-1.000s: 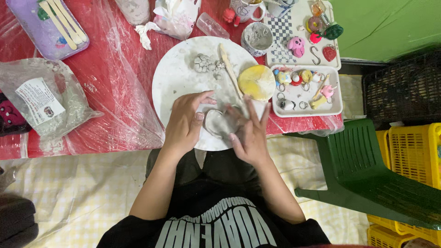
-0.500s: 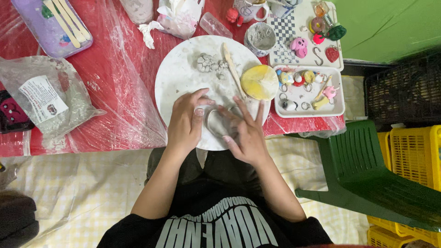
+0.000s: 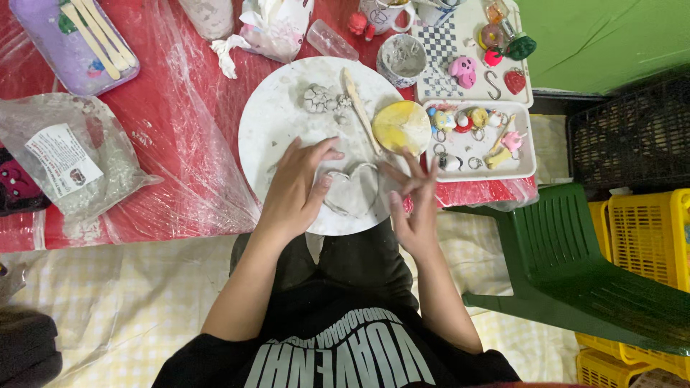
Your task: The person shapes a heart-shaped clay piece on a round white bat, smoothing its edges with a sponge and a wooden sculpting tool. They roll small clay balls by hand, work pieces in their lap, and press and refine the clay forms on the bat.
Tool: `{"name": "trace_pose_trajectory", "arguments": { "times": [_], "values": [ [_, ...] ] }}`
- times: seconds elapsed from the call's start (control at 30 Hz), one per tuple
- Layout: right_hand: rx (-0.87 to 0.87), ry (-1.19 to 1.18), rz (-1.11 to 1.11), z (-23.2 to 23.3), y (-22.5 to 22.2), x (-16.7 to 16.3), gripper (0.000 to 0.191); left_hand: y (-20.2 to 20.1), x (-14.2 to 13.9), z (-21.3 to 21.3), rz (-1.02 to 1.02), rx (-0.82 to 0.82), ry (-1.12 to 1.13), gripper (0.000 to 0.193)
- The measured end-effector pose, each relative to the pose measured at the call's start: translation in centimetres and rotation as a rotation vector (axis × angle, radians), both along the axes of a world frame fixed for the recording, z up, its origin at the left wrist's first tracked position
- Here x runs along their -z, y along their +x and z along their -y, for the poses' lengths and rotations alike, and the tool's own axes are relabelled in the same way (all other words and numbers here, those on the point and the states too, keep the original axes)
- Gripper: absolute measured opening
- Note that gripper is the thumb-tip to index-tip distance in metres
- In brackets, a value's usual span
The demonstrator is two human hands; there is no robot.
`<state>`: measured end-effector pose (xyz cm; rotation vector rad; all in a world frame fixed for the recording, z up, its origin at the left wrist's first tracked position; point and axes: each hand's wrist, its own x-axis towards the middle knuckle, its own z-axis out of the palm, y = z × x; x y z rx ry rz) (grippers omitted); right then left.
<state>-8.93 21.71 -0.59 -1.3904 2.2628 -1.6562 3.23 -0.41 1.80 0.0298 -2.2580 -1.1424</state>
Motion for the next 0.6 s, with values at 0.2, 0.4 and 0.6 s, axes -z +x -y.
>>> {"name": "trace_pose_trajectory", "arguments": {
  "times": [0.2,0.4,0.6],
  "values": [
    [-0.035,-0.111,0.078,1.4,0.4,2.1,0.074,-2.3,-0.2,0.9,0.133,0.112,0.105,0.06],
    [0.022,-0.114,-0.117,2.5,0.3,2.5,0.043,-2.0,-0.3,1.6,0.07,0.105,0.193,0.075],
    [0.113,-0.137,0.24,1.9,1.6,0.4,0.054,-1.9,-0.5,1.1,0.076,0.078,0.155,0.084]
  ]
}}
